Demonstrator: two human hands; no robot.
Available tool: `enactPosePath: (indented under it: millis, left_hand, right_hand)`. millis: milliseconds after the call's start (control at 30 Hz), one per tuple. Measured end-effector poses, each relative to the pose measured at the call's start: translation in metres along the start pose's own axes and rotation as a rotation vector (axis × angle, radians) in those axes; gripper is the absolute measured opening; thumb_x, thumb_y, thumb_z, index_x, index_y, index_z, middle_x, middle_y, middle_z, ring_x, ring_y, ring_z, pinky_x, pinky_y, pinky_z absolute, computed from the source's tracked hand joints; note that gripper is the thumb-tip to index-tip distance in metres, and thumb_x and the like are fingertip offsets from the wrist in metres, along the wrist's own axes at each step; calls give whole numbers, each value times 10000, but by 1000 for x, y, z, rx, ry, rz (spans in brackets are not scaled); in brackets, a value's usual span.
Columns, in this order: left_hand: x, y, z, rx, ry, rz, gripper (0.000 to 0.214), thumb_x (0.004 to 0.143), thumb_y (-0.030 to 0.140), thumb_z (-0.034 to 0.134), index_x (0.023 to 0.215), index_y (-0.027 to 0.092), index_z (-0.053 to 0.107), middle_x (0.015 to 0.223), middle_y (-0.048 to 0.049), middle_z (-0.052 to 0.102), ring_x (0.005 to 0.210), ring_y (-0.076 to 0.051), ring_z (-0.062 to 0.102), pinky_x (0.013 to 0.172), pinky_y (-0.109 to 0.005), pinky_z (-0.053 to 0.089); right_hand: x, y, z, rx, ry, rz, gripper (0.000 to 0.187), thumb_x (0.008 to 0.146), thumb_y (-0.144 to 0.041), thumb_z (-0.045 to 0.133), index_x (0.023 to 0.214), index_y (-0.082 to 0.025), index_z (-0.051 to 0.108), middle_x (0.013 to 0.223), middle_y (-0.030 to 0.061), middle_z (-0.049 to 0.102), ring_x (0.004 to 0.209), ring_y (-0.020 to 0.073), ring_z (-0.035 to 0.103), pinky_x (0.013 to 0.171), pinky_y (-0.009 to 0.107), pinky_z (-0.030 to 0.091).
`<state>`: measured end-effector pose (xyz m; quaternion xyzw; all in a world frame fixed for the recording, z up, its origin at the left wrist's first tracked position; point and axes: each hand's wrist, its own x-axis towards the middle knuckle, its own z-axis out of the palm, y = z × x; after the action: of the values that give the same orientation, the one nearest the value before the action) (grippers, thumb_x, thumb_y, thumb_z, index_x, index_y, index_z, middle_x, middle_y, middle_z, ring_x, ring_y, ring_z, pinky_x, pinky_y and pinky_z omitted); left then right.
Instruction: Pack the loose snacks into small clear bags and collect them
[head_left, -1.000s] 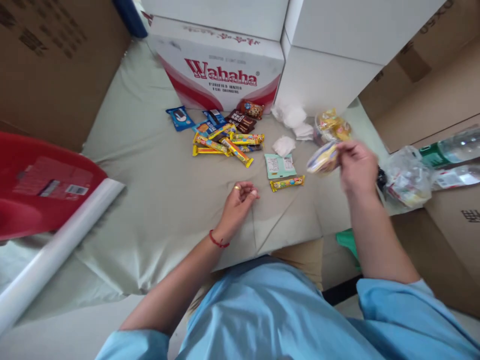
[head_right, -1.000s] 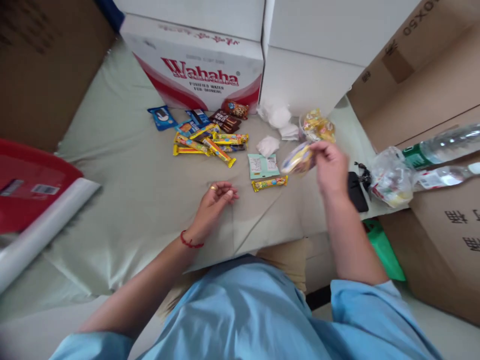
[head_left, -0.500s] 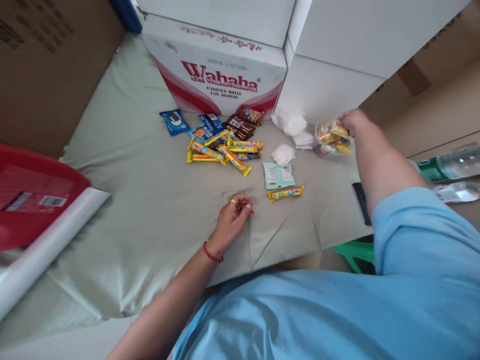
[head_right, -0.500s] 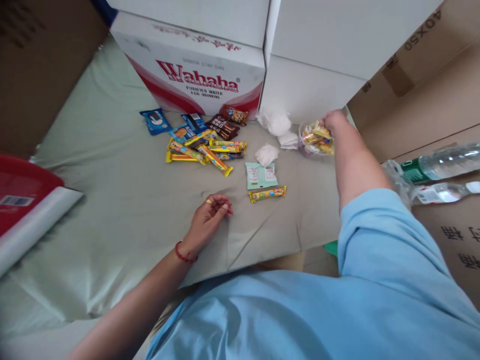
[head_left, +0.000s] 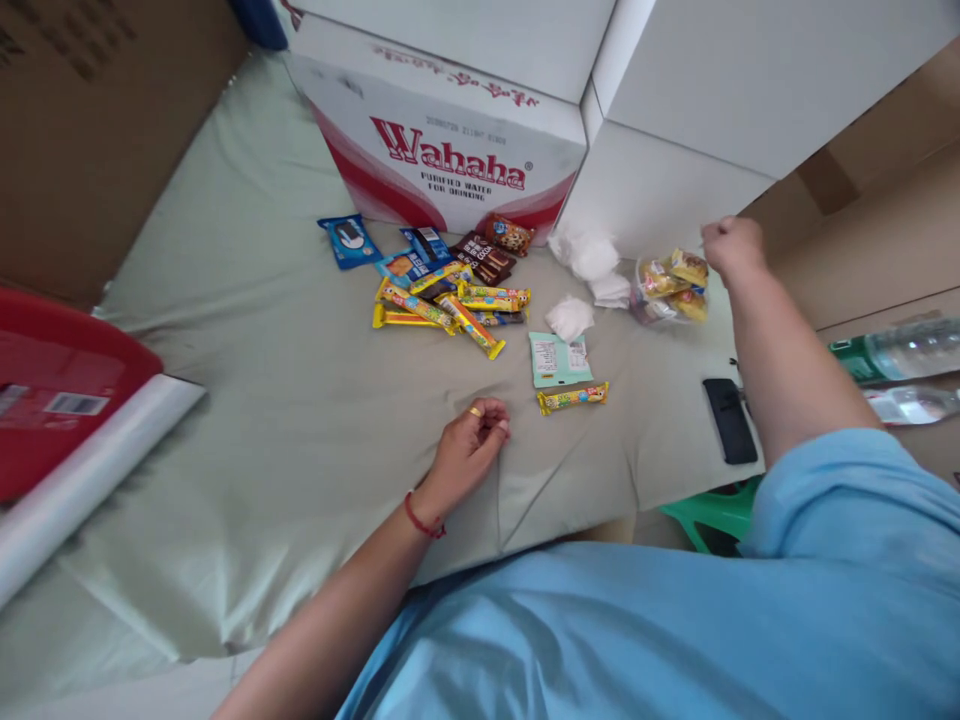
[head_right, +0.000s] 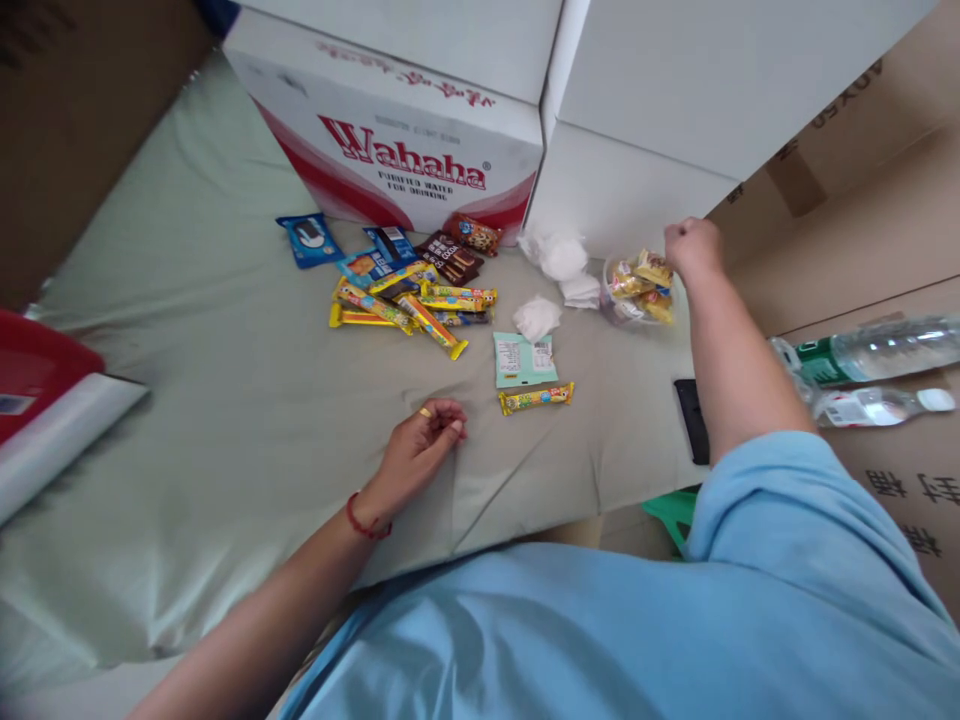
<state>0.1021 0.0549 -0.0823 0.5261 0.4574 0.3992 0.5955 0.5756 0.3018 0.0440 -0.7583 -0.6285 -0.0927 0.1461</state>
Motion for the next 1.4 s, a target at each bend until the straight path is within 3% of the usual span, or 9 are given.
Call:
enactPosePath:
  millis: [200, 400, 600, 733, 833, 967, 1167, 1267, 1400]
  left_hand:
    - [-1, 0, 0, 78, 3, 34, 193, 929, 353, 681, 1072, 223, 681, 954, -48, 748, 819, -200, 705, 779, -339, 558]
    - [-1, 3, 1, 142, -13, 61, 176, 920, 345, 654, 1030, 212, 693, 939, -56, 742, 833, -202, 693, 802, -349, 545]
    - [6, 3, -3, -232, 3, -124, 310, 838, 420, 755, 1044, 197, 690, 905, -26, 722, 713, -151, 667, 671, -292, 517]
    - [8, 10, -9, -401, 2, -167, 319, 777, 376, 812, 1015, 191, 709, 866, -9, 714, 667, -117, 624, 649, -266, 472]
    - [6, 17, -12, -477, 6, -192, 305, 770, 362, 814, 1009, 196, 726, 871, -17, 728, 669, -114, 609, 645, -265, 452]
    - [4, 23, -13, -528, -4, -184, 338, 717, 356, 839, 997, 197, 737, 868, -22, 730, 678, -115, 596, 630, -258, 435]
    - [5, 23, -16, -601, -57, -145, 387, 709, 363, 859, 1022, 190, 713, 897, -23, 706, 697, -104, 587, 641, -241, 434]
    - [6, 20, -13, -516, -34, -63, 431, 755, 424, 865, 1082, 205, 688, 983, -36, 691, 768, -116, 589, 670, -238, 458]
    - [5, 16, -8, -245, 124, 114, 629, 757, 456, 899, 1294, 246, 647, 1272, -88, 626, 946, -157, 594, 731, -245, 506]
  right_hand:
    - [-52, -15, 7, -23, -222, 50, 454, 1091, -288, 487, 1492, -113, 608, 1582, 251, 579, 1466, 299, 520, 1226, 505, 358]
    - [-60, -40, 26, -62, -185, 81, 551, 1110, -363, 463, 1580, -81, 507, 1665, 278, 437, 1542, 319, 384, 1268, 516, 265]
    - [-65, -63, -4, -77, -127, 66, 518, 1067, -402, 547, 1508, -136, 598, 1673, 267, 435, 1498, 392, 402, 1213, 595, 299]
    - [-99, -101, -11, 36, 24, -212, 352, 1068, -371, 470, 1206, -194, 742, 1306, 193, 698, 1263, 328, 576, 1106, 487, 421]
    - [-132, -136, 8, 140, -185, -249, 297, 1027, -443, 550, 1022, -218, 743, 999, 115, 736, 911, 259, 646, 863, 391, 501]
    - [-156, -160, 34, 148, -445, -117, 173, 843, -365, 765, 863, -208, 693, 868, 83, 728, 773, 216, 613, 733, 334, 458]
    - [-181, -167, 22, 989, -253, 376, 197, 793, -349, 749, 831, -238, 590, 656, -54, 550, 593, 128, 517, 599, 260, 456]
    - [-220, -185, 6, 1470, -434, 524, 314, 659, -280, 854, 849, -225, 610, 684, -62, 534, 556, 76, 450, 467, 168, 352]
    - [-281, -215, -3, 1740, -713, 595, 397, 659, -312, 954, 875, -215, 635, 710, -48, 550, 536, 53, 416, 392, 122, 312]
